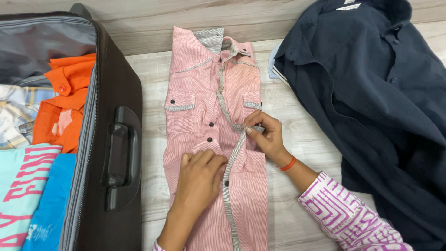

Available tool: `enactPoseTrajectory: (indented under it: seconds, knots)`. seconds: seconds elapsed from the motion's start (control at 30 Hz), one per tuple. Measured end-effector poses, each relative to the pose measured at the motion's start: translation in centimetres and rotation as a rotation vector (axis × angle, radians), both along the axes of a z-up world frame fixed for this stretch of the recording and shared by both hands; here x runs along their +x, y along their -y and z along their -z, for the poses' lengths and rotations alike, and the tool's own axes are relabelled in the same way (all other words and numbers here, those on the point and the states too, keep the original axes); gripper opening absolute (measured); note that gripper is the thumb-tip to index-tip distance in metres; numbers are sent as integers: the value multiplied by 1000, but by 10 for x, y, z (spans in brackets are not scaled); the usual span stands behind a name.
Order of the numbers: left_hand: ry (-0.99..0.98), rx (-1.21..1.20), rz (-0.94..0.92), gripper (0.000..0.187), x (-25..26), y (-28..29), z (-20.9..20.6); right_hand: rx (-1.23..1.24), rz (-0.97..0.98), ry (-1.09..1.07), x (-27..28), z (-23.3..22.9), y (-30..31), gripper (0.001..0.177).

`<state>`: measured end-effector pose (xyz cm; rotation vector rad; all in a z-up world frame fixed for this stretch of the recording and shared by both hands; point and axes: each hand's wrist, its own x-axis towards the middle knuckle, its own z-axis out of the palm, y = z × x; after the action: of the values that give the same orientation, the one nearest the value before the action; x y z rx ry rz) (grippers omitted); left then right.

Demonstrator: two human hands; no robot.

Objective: The person unbuttons a dark polo shirt and a pink button-down shirt after removing them from an open suitcase on the floor. The person then places the shirts onto a pile of clothes.

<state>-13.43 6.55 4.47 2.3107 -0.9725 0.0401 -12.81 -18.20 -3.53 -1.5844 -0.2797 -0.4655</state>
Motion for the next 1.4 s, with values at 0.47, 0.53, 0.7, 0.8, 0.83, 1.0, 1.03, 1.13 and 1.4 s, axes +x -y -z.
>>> enactPoseTrajectory:
  seconds: [0.47,0.53,0.7,0.8,0.83,1.0,1.03,1.13,1.4]
  knots:
    - [-224,33,218,22,-6,-11,25,-447,-234,239,-27,-83,-14,16]
    - [-219,2,231,23,-4,-14,30,-423,-496,219,-35,-83,-29,18]
    - [-181,-58,255,38,-2,-15,37,-698,-405,222,-51,-71,-40,28]
    - [-167,-50,252,29,-3,-14,37,-801,-399,227,-53,-64,-36,25]
    - [-166,-46,252,28,-3,-13,37,-833,-411,218,-54,-62,-35,23]
    - [-192,-50,231,22,-3,-12,38,-885,-401,286,-56,-58,-33,17]
    - [-192,-60,228,20,-3,-13,38,-863,-403,308,-56,-58,-32,18]
    - [-191,-85,226,16,-3,-13,38,-770,-378,276,-55,-54,-33,6]
    - [-187,-181,185,14,0,-14,45,-669,-387,189,-55,-47,-32,6]
